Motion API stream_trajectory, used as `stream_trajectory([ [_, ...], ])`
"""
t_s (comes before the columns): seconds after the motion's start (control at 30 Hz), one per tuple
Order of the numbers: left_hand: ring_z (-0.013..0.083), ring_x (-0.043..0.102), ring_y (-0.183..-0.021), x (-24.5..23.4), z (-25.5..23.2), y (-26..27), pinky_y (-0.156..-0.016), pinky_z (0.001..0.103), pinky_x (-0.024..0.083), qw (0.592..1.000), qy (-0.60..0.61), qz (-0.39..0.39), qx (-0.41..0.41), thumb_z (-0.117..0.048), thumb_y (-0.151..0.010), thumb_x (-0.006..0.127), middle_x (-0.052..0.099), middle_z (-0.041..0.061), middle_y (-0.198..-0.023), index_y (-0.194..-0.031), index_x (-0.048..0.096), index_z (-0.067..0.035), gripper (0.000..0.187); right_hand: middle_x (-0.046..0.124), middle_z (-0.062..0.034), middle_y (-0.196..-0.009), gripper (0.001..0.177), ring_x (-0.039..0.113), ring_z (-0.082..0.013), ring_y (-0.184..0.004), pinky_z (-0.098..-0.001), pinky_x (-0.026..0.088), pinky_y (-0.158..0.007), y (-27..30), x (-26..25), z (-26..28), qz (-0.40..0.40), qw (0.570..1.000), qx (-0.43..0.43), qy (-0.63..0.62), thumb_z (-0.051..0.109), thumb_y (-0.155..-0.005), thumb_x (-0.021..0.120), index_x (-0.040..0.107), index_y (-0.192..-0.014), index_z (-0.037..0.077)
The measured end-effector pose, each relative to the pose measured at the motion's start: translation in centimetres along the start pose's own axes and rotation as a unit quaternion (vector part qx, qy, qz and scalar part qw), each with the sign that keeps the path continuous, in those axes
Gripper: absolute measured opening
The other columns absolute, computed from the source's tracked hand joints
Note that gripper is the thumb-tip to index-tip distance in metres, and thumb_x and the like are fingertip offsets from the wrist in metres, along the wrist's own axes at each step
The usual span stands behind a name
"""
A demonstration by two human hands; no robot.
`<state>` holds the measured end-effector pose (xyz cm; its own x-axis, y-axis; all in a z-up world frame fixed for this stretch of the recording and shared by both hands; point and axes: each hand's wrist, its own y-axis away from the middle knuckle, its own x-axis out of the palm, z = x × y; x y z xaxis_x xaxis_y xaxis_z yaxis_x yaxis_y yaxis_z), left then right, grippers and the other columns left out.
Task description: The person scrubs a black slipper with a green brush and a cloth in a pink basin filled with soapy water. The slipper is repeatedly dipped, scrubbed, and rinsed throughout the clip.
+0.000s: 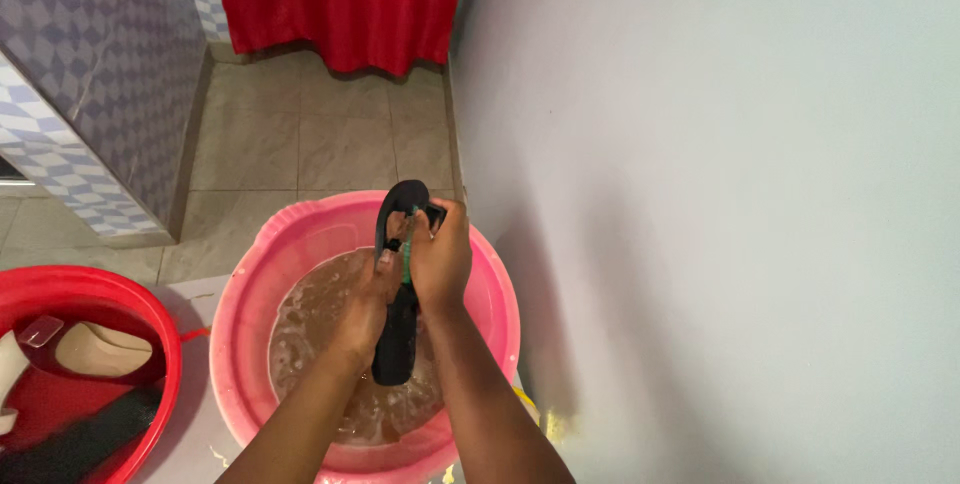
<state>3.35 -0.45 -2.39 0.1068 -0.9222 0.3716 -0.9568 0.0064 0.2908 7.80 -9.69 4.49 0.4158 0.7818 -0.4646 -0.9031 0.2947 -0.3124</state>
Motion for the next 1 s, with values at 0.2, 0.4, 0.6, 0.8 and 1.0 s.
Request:
stream_trajectory([
  [0.2, 0.0199, 0.061, -0.113, -1.7, -0.6, -1.1, -0.099, 0.035, 0.046, 0.993, -0.070, -0.078, -0.052, -0.051, -0.103, 0.039, 0.067, 0.012, -0.125, -0.141, 0.058, -0.009, 0.059, 0.065, -0.0196, -0.124, 0.030, 0.069, -0.0398, -0.102, -0.0454, 0.055, -0.081, 5.8, 0.8, 0.0, 0.024, 0.992, -0.127, -0.006, 0.014, -0.090, 0.072, 0.059, -0.116, 0.008],
  [0.4, 0.0199, 0.061, -0.119, -0.6, -1.0, 1.3, -0.100, 0.033, 0.047, 0.999, 0.046, -0.005, 0.001, -0.043, -0.102, 0.047, 0.064, 0.011, -0.135, -0.147, 0.050, -0.008, 0.058, 0.066, -0.0151, -0.110, 0.030, 0.067, -0.0409, -0.098, -0.0496, 0.054, -0.078, 2.0, 3.3, -3.5, 0.016, 0.994, -0.056, 0.089, 0.022, -0.091, 0.071, 0.060, -0.117, 0.012],
  [0.6, 0.0195, 0.064, -0.119, -0.9, 0.7, 3.4, -0.097, 0.033, 0.050, 0.997, 0.056, 0.010, -0.055, -0.047, -0.099, 0.046, 0.066, 0.009, -0.136, -0.149, 0.049, -0.009, 0.063, 0.066, -0.0149, -0.113, 0.025, 0.066, -0.0377, -0.102, -0.0461, 0.054, -0.084, -3.0, 1.3, -2.3, -0.026, 0.995, -0.054, 0.080, 0.019, -0.095, 0.068, 0.060, -0.116, 0.008],
  [0.8, 0.0275, 0.064, -0.112, -3.0, 3.6, -0.4, -0.095, 0.040, 0.049, 0.994, 0.070, -0.035, -0.077, -0.050, -0.106, 0.044, 0.066, 0.021, -0.130, -0.145, 0.053, 0.005, 0.068, 0.063, -0.0155, -0.116, 0.026, 0.067, -0.0354, -0.095, -0.0434, 0.055, -0.084, 4.2, -0.8, 0.7, 0.104, 0.992, -0.053, -0.039, 0.012, -0.092, 0.068, 0.060, -0.116, 0.007],
  [1.0, 0.0216, 0.055, -0.130, -2.3, 3.4, 0.0, -0.107, 0.032, 0.042, 0.998, 0.058, 0.013, 0.028, -0.049, -0.104, 0.039, 0.059, 0.014, -0.146, -0.148, 0.050, -0.002, 0.065, 0.065, -0.0159, -0.115, 0.028, 0.066, -0.0371, -0.100, -0.0436, 0.054, -0.080, 2.1, 1.7, -1.6, 0.005, 0.988, -0.141, 0.061, 0.017, -0.096, 0.067, 0.061, -0.122, 0.008],
])
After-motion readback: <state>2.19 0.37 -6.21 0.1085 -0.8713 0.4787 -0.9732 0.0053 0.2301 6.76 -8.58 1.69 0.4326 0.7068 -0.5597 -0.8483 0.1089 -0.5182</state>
